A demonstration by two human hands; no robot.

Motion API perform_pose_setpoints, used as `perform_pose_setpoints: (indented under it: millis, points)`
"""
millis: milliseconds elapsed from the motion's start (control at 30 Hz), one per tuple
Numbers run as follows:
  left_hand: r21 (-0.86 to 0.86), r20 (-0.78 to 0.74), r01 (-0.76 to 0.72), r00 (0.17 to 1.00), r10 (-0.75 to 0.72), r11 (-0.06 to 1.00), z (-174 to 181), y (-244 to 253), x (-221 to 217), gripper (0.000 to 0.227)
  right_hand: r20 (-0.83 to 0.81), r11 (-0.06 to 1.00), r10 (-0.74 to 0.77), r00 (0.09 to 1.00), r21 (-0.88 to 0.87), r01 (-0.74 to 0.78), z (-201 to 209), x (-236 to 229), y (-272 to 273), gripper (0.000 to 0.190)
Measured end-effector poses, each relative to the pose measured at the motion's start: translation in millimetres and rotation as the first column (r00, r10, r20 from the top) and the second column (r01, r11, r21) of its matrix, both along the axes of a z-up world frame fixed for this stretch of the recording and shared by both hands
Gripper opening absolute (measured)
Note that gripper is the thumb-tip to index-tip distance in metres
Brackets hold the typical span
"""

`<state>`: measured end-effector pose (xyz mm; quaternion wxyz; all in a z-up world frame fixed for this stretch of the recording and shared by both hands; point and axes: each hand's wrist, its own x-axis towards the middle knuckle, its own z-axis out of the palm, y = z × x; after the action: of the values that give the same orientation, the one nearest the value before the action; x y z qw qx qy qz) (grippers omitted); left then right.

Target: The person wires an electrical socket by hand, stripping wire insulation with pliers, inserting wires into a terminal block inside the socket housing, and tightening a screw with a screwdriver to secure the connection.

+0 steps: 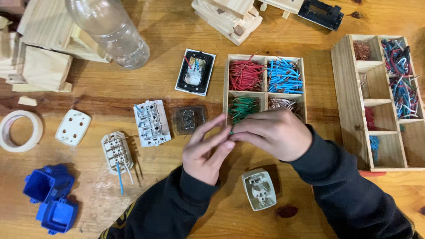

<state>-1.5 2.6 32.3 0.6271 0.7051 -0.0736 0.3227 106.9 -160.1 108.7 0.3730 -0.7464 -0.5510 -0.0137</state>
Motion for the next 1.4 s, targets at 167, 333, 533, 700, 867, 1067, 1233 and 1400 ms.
perform_pose_setpoints:
  millis: [167,333,533,700,867,1067,1233,1400]
  points:
    - [-0.286,-0.084,0.040,0.994,-0.067,0.957,-6,-16,-14,0.037,0.108,0.996,-0.080,0.991,0.052,0.074,-12,-26,-4,0.008]
    - [-0.179,-0.067,0.051,0.996,-0.064,0.983,-1,-6,-31,0.024,0.132,0.979,-0.205,0.970,0.026,0.203,11,-65,-19,0.015]
    - [0.115,-0.282,0.174,0.950,-0.136,0.978,-14,12,-52,0.029,0.184,0.882,0.073,0.980,-0.470,0.023,-43,-98,-78,0.094]
    - [0.194,-0.341,0.150,0.937,-0.077,0.969,-34,6,-49,0.023,0.215,0.901,-0.128,0.968,-0.382,0.204,-50,-92,-96,0.073]
    - [0.301,-0.318,0.237,0.938,-0.137,0.924,-22,-1,-47,0.024,0.236,0.879,-0.273,0.932,-0.332,0.342,-51,-90,-119,0.069]
    - [0.501,-0.304,0.261,0.946,-0.115,0.825,-27,-6,-53,0.026,0.349,0.638,-0.651,0.674,-0.231,0.735,-41,-127,-179,0.035]
    - [0.537,-0.263,0.273,0.953,-0.149,0.798,-33,-8,-53,0.016,0.480,0.266,-0.786,0.390,-0.307,0.914,-80,-167,-228,0.081]
    - [0.527,-0.277,0.280,0.949,-0.150,0.802,-38,-7,-56,0.014,0.455,0.133,-0.788,0.414,-0.532,0.836,-100,-170,-257,0.122]
